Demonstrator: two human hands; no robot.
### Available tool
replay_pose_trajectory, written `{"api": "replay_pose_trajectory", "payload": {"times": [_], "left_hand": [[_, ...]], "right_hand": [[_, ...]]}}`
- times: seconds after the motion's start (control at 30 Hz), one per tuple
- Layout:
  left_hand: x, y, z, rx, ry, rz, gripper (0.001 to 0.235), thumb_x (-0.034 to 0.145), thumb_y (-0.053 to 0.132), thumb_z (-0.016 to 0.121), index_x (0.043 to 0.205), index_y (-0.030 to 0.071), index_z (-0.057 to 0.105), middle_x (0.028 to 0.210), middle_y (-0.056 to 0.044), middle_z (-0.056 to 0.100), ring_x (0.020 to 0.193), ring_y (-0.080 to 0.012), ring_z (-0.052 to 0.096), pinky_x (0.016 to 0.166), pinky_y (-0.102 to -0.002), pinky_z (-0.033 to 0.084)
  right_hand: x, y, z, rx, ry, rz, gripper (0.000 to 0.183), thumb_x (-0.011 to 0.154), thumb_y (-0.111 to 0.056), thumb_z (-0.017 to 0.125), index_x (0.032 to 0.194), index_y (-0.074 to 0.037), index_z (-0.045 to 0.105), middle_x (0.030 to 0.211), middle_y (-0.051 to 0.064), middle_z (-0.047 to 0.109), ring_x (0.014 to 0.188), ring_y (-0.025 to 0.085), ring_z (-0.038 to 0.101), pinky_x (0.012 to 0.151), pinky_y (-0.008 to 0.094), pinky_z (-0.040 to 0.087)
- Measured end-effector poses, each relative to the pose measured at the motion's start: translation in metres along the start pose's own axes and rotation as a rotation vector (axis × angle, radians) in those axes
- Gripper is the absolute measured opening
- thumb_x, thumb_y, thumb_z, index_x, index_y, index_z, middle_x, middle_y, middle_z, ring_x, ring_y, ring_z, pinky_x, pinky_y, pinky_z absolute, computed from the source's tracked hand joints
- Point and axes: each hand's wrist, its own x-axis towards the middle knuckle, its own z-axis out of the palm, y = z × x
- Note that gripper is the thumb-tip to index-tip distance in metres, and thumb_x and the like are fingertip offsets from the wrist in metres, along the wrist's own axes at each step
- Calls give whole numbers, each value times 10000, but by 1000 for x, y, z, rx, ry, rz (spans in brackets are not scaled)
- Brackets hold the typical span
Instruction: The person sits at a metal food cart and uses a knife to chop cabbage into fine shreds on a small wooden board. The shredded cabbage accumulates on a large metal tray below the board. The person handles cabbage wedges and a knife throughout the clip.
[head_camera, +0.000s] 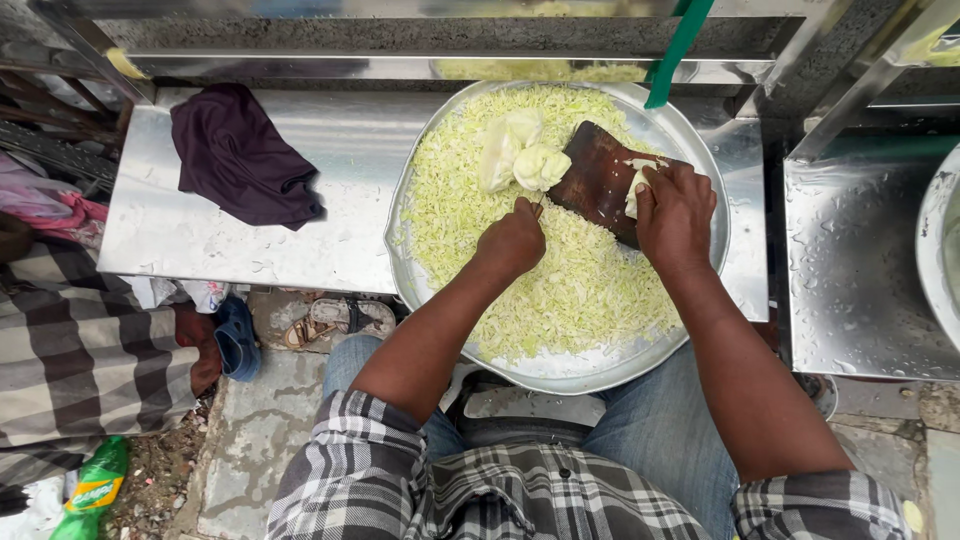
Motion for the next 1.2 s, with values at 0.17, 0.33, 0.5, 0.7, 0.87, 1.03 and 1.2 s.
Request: {"api": "replay_pose_trajectory", "payload": {"times": [0.17,0.33,0.5,0.7,0.87,1.03,1.2], "left_hand": [[-6,5,-9,-100,-28,6,281,1048,255,441,1168,2,459,944,-268,723,815,-394,731,720,-522,568],[5,6,-35,-744,-304,-70,374,1027,309,586,1153,-11,439,822,-211,669,600,-243,654,453,-405,555],[-7,8,-24,-113,71,146,295,1060,308,476,1183,41,498,892,-222,724,744,-367,706,668,-520,554],[-8,21,-4,-164,157,247,364,1017,315,491,1241,28,490,924,-237,710,826,-409,702,766,-547,538],[-12,37,19,-313,78,255,387,1037,355,516,1193,2,497,910,-268,704,834,-428,696,757,-546,538],[-16,46,20,-411,-107,106,403,1041,403,485,1176,24,479,881,-244,699,769,-397,729,752,-532,545],[-14,53,16,-595,72,214,406,981,301,616,1221,47,409,961,-195,669,760,-350,729,698,-501,565]], "right_hand": [[4,-22,-8,-103,-81,27,605,875,-345,799,1305,52,648,1257,186,531,1144,367,478,1014,466,396],[12,-29,-21,-104,-239,81,562,881,-225,727,1389,-20,601,1356,159,521,1260,348,462,1098,446,384],[17,-25,-33,-75,-353,66,529,885,-164,677,1404,-107,598,1467,122,529,1387,299,455,1170,422,362],[29,-26,-52,-18,-469,7,569,868,-101,665,1426,-155,570,1461,115,564,1408,290,469,1196,414,341],[29,-22,-60,51,-498,57,569,885,-95,663,1440,-149,554,1444,149,559,1377,314,488,1150,423,382],[16,-8,-63,149,-419,-37,535,890,-77,658,1418,-142,601,1423,151,577,1334,318,546,1115,403,446],[10,2,-63,210,-414,-71,483,895,-49,644,1369,-141,622,1475,116,558,1366,311,540,1096,405,470]]}}
